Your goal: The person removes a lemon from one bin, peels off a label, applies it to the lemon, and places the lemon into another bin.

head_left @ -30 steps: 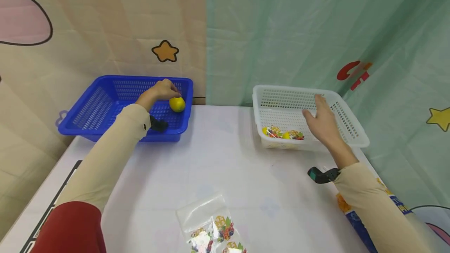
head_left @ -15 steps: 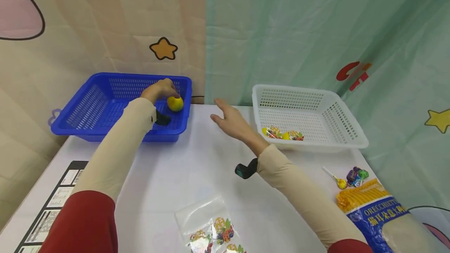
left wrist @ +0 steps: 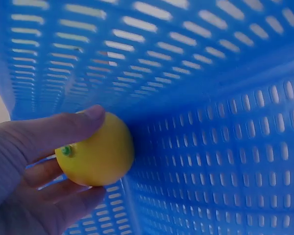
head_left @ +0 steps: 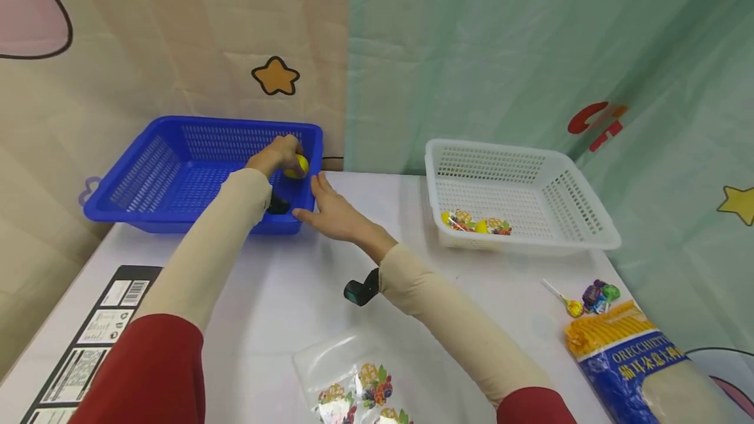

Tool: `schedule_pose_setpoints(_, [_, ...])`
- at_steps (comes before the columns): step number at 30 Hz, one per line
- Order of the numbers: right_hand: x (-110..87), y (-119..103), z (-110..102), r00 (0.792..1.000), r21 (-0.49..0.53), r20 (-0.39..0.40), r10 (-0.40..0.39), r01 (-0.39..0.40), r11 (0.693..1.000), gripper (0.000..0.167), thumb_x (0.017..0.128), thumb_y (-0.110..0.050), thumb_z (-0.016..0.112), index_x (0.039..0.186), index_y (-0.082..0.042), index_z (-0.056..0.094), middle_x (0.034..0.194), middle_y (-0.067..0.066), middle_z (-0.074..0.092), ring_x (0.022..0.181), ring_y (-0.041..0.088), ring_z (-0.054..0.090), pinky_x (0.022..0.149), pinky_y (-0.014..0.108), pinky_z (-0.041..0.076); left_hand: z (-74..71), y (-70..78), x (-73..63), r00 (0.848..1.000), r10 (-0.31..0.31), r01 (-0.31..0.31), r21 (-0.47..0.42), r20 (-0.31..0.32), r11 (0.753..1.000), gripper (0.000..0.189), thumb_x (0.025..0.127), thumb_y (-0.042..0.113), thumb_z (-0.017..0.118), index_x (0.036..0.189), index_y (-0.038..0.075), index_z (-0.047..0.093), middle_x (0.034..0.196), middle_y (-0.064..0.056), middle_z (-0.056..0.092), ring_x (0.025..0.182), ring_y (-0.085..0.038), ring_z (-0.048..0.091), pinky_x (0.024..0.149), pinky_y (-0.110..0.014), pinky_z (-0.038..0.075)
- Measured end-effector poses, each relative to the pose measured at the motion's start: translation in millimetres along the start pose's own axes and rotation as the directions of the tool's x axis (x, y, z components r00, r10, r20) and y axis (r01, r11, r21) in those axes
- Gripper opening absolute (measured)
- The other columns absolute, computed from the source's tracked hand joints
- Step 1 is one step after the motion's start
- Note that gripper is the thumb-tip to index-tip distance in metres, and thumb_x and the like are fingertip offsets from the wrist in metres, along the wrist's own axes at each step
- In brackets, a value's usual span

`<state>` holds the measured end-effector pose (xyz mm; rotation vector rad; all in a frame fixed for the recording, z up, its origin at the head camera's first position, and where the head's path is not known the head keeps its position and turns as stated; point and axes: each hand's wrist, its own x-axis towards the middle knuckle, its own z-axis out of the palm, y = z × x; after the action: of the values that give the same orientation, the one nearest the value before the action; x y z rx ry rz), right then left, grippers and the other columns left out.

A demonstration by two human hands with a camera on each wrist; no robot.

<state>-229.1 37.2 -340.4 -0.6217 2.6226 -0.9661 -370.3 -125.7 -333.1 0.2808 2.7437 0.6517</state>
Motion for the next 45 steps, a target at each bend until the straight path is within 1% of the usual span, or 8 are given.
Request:
schedule_pose_setpoints(3, [1.6, -1, 2, 1.000, 0.010, 0.012, 0.006, -0.006, 1.000, 0.083, 0.101, -0.041, 0.052, 0.156, -0.002, 0.004, 0.163, 0.012, -0.008, 0.149, 0.025, 0.002, 0.120, 0.034, 0.010, 1.7, -4.0, -1.3, 1.000, 0.006, -0.006, 0.002, -0.002, 1.000, 0.046, 0.086, 0.001, 0.073, 0.127, -0.011, 0.055, 0.121, -0.029, 0.056, 0.108, -0.040, 0.056, 0.097, -0.050, 0.048])
schedule_pose_setpoints(8, [3.7, -1, 6, 0.999, 0.013, 0.043, -0.001, 0.000, 1.000, 0.083, 0.101, -0.044, 0.050, 0.156, -0.003, 0.003, 0.163, 0.011, -0.010, 0.149, 0.023, 0.001, 0.120, 0.034, 0.010, -0.5, -20.2, -5.8, 0.999, 0.026, -0.026, -0.002, 0.019, 1.000, 0.051, 0.088, 0.002, 0.070, 0.132, -0.013, 0.051, 0.128, -0.032, 0.052, 0.113, -0.043, 0.053, 0.100, -0.053, 0.045])
schedule_pose_setpoints(13, [4.5, 0, 6, 0.999, 0.003, 0.045, -0.006, 0.006, 1.000, 0.082, 0.102, -0.043, 0.050, 0.156, -0.002, 0.002, 0.163, 0.011, -0.010, 0.149, 0.021, 0.000, 0.120, 0.033, 0.010, -13.7, -31.9, -17.6, 0.998, 0.060, -0.058, -0.070, 0.034, 0.996, 0.054, 0.094, 0.006, 0.063, 0.139, -0.015, 0.041, 0.136, -0.035, 0.044, 0.120, -0.046, 0.046, 0.105, -0.054, 0.039])
schedule_pose_setpoints(17, [3.8, 2, 4, 0.999, 0.001, 0.048, 0.003, -0.003, 1.000, 0.083, 0.102, -0.043, 0.050, 0.156, -0.003, 0.001, 0.163, 0.009, -0.012, 0.149, 0.020, 0.000, 0.120, 0.033, 0.009, -29.0, -38.9, -30.9, 0.992, 0.114, -0.103, -0.184, 0.046, 0.977, 0.058, 0.099, 0.009, 0.057, 0.145, -0.015, 0.031, 0.141, -0.035, 0.039, 0.124, -0.045, 0.044, 0.105, -0.056, 0.037])
schedule_pose_setpoints(24, [7.3, 9, 3, 0.999, -0.004, 0.037, -0.003, 0.003, 1.000, 0.083, 0.101, -0.044, 0.050, 0.156, -0.003, 0.002, 0.163, 0.010, -0.010, 0.150, 0.022, 0.000, 0.120, 0.033, 0.008, -49.6, -47.1, -51.5, 0.978, 0.210, -0.198, -0.346, -0.003, 0.917, 0.061, 0.102, 0.011, 0.053, 0.151, -0.008, 0.022, 0.143, -0.031, 0.039, 0.127, -0.042, 0.041, 0.109, -0.056, 0.032])
schedule_pose_setpoints(30, [11.5, 24, -1, 1.000, 0.007, 0.027, -0.014, 0.014, 1.000, 0.086, 0.099, -0.049, 0.051, 0.157, -0.009, 0.003, 0.164, 0.004, -0.007, 0.150, 0.020, 0.005, 0.120, 0.036, 0.012, -52.0, -40.1, -62.5, 0.958, 0.287, -0.270, -0.418, -0.023, 0.867, 0.060, 0.102, 0.012, 0.054, 0.152, -0.003, 0.027, 0.144, -0.027, 0.041, 0.128, -0.039, 0.042, 0.111, -0.056, 0.031])
schedule_pose_setpoints(40, [-11.1, 75, -8, 0.998, 0.132, -0.053, 0.016, -0.008, 0.991, 0.078, 0.100, -0.048, 0.052, 0.158, -0.013, 0.014, 0.163, -0.001, 0.013, 0.148, 0.016, 0.017, 0.119, 0.037, 0.017, -14.2, -3.5, -61.7, 0.907, 0.418, -0.305, -0.624, 0.039, 0.720, 0.056, 0.100, 0.010, 0.056, 0.151, 0.001, 0.033, 0.146, -0.020, 0.043, 0.128, -0.033, 0.047, 0.112, -0.050, 0.034])
schedule_pose_setpoints(45, [-29.9, 97, -16, 0.989, 0.219, -0.146, 0.032, 0.001, 0.976, 0.077, 0.098, -0.047, 0.057, 0.157, -0.015, 0.020, 0.162, -0.001, 0.020, 0.146, 0.017, 0.023, 0.118, 0.037, 0.023, 12.5, 18.2, -61.6, 0.844, 0.530, -0.351, -0.665, 0.080, 0.659, 0.055, 0.099, 0.008, 0.057, 0.149, -0.001, 0.035, 0.147, -0.019, 0.044, 0.128, -0.032, 0.048, 0.111, -0.047, 0.035])
